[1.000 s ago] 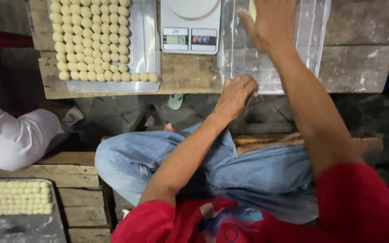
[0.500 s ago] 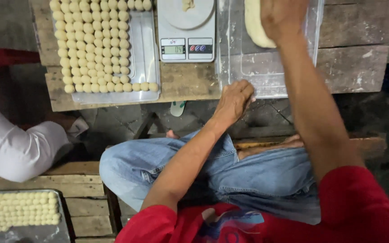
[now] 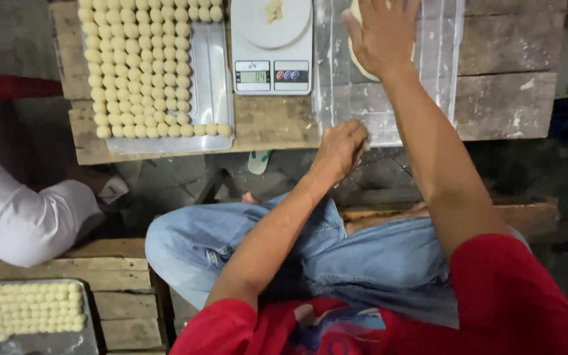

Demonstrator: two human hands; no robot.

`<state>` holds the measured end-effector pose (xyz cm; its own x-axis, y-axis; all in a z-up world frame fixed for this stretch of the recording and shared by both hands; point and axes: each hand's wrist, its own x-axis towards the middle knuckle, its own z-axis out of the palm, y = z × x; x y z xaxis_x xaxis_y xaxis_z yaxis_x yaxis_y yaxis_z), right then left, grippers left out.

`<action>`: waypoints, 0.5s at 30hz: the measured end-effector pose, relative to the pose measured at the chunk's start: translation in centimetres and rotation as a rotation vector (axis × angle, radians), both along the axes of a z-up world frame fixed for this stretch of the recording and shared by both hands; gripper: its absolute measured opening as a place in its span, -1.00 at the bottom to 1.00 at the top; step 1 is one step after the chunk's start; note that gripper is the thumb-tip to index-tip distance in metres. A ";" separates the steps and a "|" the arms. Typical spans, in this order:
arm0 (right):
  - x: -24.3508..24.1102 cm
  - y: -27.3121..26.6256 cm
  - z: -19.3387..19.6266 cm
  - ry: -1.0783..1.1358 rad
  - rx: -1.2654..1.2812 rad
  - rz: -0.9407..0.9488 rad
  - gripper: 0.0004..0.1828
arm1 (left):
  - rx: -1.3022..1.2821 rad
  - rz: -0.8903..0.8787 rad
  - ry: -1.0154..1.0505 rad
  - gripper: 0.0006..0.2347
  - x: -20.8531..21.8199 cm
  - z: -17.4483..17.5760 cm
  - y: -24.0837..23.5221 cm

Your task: The person tears small pieces of dough from a large mass, rolls them into balls, and places them on a tray. The person also uses a digital scale to weigh portions of dough.

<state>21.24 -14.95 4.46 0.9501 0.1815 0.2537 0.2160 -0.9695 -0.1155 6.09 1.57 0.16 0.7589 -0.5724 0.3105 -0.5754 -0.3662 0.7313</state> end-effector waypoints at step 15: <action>-4.6 2.8 2.7 0.307 0.005 -0.014 -0.25 | 0.044 -0.020 0.022 -0.95 -0.3 0.5 0.3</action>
